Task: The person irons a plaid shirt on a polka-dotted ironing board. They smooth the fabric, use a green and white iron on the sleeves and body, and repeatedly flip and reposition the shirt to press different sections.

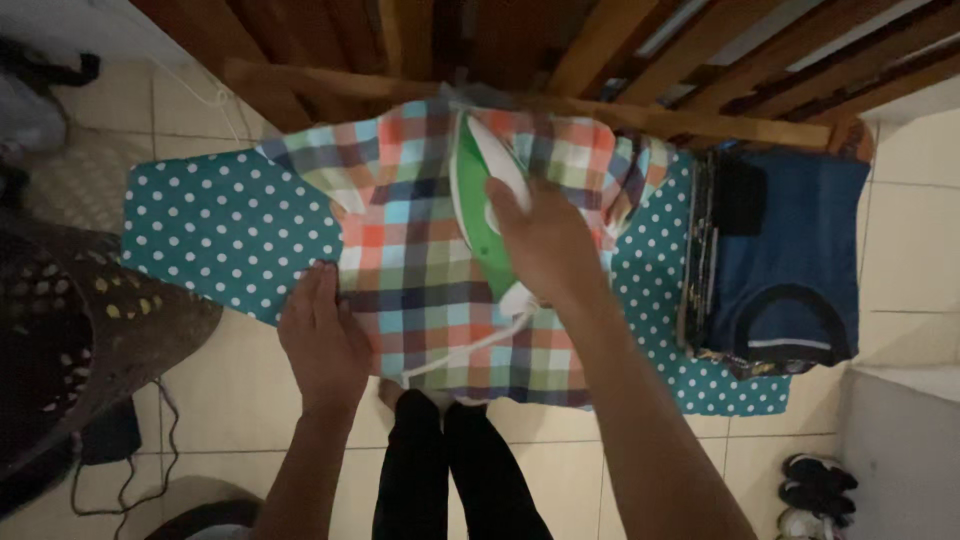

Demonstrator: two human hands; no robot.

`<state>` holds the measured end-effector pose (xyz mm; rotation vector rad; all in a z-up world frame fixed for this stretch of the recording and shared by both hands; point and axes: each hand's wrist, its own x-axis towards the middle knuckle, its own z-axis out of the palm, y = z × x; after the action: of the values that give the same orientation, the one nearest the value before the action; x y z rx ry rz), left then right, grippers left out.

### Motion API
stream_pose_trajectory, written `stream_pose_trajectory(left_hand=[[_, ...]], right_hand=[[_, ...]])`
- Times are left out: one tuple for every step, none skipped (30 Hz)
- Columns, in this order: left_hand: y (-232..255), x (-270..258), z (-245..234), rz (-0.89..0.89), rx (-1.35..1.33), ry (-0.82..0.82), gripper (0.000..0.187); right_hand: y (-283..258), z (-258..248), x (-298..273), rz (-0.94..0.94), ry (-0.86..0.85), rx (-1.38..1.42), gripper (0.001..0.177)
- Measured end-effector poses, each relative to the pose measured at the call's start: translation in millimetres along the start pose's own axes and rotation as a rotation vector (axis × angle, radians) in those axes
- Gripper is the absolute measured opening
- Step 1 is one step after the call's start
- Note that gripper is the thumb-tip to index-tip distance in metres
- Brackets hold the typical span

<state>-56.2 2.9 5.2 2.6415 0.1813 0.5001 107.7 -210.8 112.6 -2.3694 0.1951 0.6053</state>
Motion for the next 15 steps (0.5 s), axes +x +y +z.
stream_pose_trajectory(left_hand=[[0.5,1.1,0.2,-0.01,0.01,-0.013,0.046],[1.3,1.1,0.1,-0.017,-0.004,-0.014,0.045],[1.6,0.9,-0.1,-0.024,-0.018,-0.015,0.045],[0.4,0.4,-0.9,-0.033,-0.028,-0.018,0.044],[-0.9,0.4,0.0,-0.03,-0.033,-0.022,0.043],[-2.8,-0.6,0.7,-0.028,-0.034,-0.027,0.043],[-4.3,-1.4,2.0,-0.026,-0.035,-0.033,0.042],[-5.4,-1.3,2.4,-0.036,0.002,-0.049,0.043],[-6.4,0.0,2.3,-0.046,0.039,-0.065,0.043],[-4.5,2.5,4.8,-0.051,0.072,-0.081,0.043],[0.2,3.5,5.7,-0.041,0.083,-0.066,0.042],[2.8,5.0,1.8,-0.028,0.1,-0.05,0.041],[6.2,7.4,-2.2,-0.015,0.118,-0.034,0.04],[7.8,13.1,-4.9,-0.031,0.092,-0.026,0.036],[7.6,22.1,-5.8,-0.047,0.067,-0.019,0.032]], right_hand=[[8.9,-1.2,-2.0,-0.046,0.049,-0.033,0.06],[19.1,-2.5,-6.1,-0.088,0.098,-0.066,0.06],[30.2,-4.6,-13.4,-0.114,0.11,-0.015,0.058],[40.1,-4.6,-24.8,-0.139,0.117,0.038,0.057],[47.8,-2.2,-36.1,-0.165,0.125,0.091,0.056],[55.8,-0.5,-50.0,0.049,0.065,0.187,0.052],[63.8,0.2,-65.7,0.264,0.001,0.28,0.049],[70.2,3.6,-83.1,0.18,0.025,0.285,0.047],[76.4,5.9,-99.4,0.097,0.047,0.289,0.046],[83.5,5.1,-105.4,0.014,0.075,0.293,0.045],[91.5,0.9,-104.0,0.069,0.078,0.257,0.044],[97.9,-2.8,-102.0,0.121,0.079,0.227,0.042],[103.4,-6.6,-100.1,0.173,0.08,0.198,0.041],[108.3,-10.6,-95.1,0.186,0.1,0.247,0.041],[112.4,-15.4,-84.4,0.199,0.121,0.296,0.043]])
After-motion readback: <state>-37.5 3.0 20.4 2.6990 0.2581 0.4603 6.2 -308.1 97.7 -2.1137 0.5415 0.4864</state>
